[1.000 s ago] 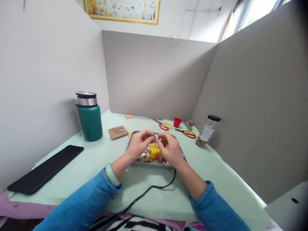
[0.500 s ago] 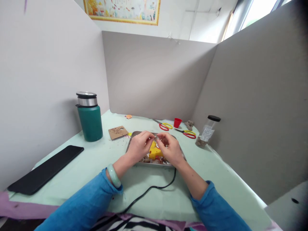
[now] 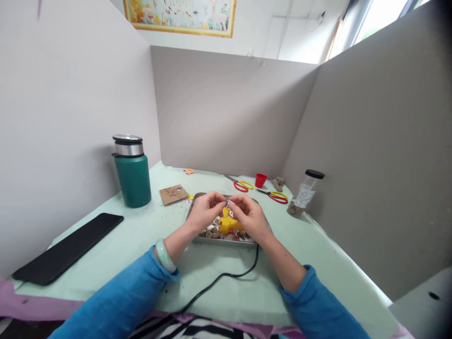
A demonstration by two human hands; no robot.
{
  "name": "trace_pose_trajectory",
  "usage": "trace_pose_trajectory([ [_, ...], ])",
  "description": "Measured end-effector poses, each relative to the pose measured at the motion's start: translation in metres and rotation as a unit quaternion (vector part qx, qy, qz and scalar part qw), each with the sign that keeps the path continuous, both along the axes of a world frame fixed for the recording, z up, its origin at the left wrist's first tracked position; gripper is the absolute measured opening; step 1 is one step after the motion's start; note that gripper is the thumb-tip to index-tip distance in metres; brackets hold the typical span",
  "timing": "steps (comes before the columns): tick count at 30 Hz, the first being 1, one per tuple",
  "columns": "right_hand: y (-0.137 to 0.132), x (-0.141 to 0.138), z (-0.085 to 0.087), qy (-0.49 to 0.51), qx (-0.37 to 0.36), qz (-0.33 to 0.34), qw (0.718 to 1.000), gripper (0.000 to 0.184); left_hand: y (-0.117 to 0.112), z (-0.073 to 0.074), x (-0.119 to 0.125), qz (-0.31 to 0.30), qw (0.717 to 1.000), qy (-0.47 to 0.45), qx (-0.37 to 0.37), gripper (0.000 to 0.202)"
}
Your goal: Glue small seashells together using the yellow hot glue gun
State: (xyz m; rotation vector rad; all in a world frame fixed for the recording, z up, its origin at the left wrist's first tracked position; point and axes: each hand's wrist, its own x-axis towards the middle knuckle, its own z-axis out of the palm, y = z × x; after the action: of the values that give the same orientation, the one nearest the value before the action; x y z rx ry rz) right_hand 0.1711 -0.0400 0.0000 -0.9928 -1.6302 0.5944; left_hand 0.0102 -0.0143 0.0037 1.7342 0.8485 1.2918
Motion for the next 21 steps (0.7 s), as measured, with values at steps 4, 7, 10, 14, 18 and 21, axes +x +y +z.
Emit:
trace_pose_trajectory([
  [4,-0.001,0.0,0.002,0.03,-0.022,0.022,0.999,0.023,-0.004,0.007,0.001,-0.006,0.999,-0.039,-0.037,0.016],
  [7,-0.001,0.0,0.003,0.042,-0.035,0.031,0.998,0.023,-0.005,0.01,0.001,-0.02,0.995,-0.075,-0.066,0.018],
  [10,-0.001,0.0,0.002,0.045,-0.036,0.037,0.998,0.023,-0.006,0.011,0.0,-0.039,0.989,-0.105,-0.094,0.02],
  [14,-0.002,0.0,0.003,0.073,-0.039,0.067,0.994,0.023,-0.007,0.012,-0.001,-0.082,0.974,-0.151,-0.15,0.023],
  [18,-0.004,0.001,0.006,0.11,-0.054,0.092,0.988,0.022,-0.008,0.012,-0.002,-0.139,0.948,-0.193,-0.21,0.025],
  [21,-0.004,0.0,0.007,0.121,-0.066,0.096,0.986,0.021,-0.006,0.01,-0.004,-0.168,0.938,-0.203,-0.226,0.022],
])
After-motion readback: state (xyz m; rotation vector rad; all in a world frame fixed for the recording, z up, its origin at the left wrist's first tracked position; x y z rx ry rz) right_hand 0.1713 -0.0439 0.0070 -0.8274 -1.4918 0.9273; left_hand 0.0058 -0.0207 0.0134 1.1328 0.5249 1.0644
